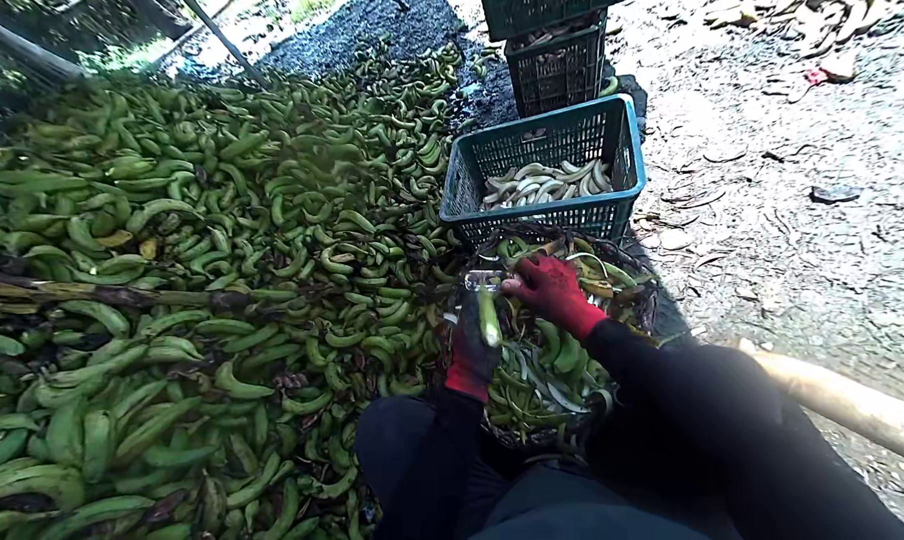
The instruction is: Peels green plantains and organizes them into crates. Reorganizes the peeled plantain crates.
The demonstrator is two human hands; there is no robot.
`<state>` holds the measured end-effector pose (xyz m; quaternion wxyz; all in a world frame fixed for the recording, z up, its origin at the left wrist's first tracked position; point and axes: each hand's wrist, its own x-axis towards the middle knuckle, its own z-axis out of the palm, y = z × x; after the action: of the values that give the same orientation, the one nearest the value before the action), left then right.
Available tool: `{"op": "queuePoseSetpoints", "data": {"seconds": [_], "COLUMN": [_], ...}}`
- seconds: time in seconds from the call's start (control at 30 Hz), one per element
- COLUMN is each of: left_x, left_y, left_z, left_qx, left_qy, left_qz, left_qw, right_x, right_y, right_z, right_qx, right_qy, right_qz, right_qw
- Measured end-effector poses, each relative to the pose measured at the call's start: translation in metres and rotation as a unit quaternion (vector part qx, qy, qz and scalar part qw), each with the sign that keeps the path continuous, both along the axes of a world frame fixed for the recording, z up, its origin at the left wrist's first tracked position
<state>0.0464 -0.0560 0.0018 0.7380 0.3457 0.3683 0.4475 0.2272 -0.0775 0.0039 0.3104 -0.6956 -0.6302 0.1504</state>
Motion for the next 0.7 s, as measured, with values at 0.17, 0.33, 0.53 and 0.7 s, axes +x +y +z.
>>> {"op": "queuePoseSetpoints", "data": {"seconds": [0.17, 0.33, 0.53, 0.7], "left_x": [-0.007, -0.017, -0.007, -0.017], "left_y": [0.009, 0.019, -0.001, 0.022], "left_z": [-0.014, -0.005, 0.005, -0.003], "left_qx": [0.156, 0.09, -0.014, 0.146], "left_qy": [0.311, 0.076, 0.025, 0.244], "left_qz": [0.083, 0.06, 0.016, 0.109], "left_qw": [0.934, 0.991, 0.999, 0.953], "right_x": [0.006, -0.007, 0.004, -0.007], "right_y": [-0.008, -0.009, 0.004, -0.009], "right_z": [0.012, 0.015, 0.003, 0.015], "right_qx": [-0.04, -0.131, 0.041, -0.106], "right_qy": [0.052, 0.05, 0.0, 0.088], "right_qz": [0.015, 0.135, -0.08, 0.128], "right_qw": [0.998, 0.981, 0.996, 0.982]}}
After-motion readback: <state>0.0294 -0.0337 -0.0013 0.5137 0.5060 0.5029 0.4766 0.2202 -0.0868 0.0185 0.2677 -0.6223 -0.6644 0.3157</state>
